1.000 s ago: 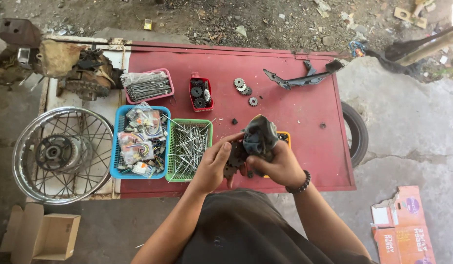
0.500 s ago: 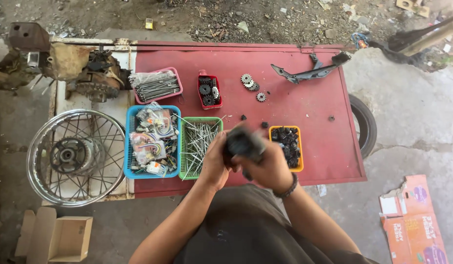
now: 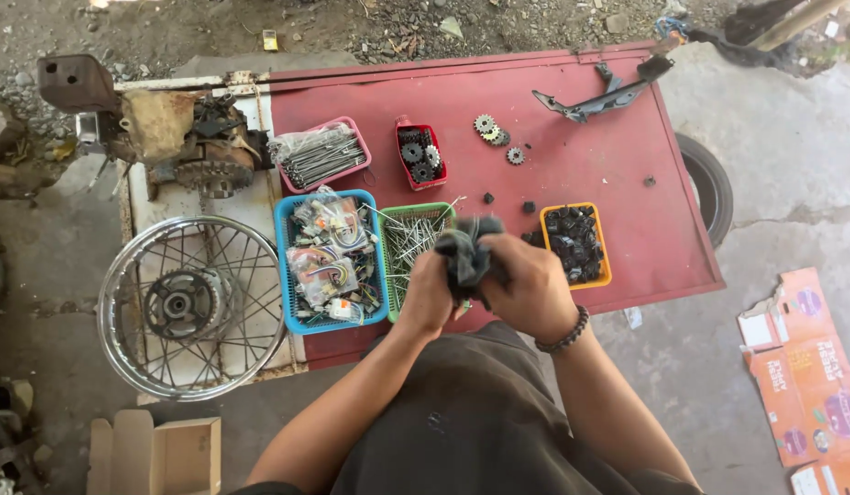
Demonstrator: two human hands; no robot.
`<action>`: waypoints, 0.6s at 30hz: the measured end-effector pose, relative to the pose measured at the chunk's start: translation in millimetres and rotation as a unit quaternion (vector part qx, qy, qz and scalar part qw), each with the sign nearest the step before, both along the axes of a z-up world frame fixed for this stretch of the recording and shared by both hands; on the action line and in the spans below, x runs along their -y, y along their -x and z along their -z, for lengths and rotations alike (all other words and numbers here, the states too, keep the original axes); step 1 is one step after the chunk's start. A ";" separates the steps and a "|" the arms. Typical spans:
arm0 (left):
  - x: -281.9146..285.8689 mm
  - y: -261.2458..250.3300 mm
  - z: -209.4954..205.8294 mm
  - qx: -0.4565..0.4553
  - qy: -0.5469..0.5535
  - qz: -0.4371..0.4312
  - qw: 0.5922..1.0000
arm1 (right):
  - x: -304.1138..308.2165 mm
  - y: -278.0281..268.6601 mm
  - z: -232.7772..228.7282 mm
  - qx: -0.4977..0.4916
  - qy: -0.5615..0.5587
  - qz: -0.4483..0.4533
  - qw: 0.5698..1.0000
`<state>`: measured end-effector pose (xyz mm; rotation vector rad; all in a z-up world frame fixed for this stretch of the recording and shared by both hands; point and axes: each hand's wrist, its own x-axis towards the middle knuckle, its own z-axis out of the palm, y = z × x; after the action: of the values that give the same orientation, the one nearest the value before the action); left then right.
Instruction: The person wipes several small metal gears with a dark cloth over a red workbench. They pick up each gear, rub it with the cloth, and place it into a red container. The workbench also holds other baskets of parts and a motorcycle wheel.
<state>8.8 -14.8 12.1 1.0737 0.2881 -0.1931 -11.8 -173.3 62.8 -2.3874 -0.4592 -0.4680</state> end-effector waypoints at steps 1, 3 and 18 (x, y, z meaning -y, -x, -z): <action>-3.4 -1.4 0.9 0.001 0.000 0.004 1.000 | -8.7 3.8 4.1 0.001 0.000 0.004 1.000; -5.5 -6.1 2.6 0.026 0.008 0.034 0.999 | -21.8 9.3 11.5 -0.001 -0.040 -0.007 0.999; 19.6 4.8 31.1 0.002 0.032 0.076 0.997 | 5.6 -6.5 23.6 -0.005 -0.037 0.022 0.999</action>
<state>4.0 -34.4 -19.0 1.0330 0.1962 -0.3344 -5.3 -178.9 39.3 -2.3305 -0.3799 -0.4847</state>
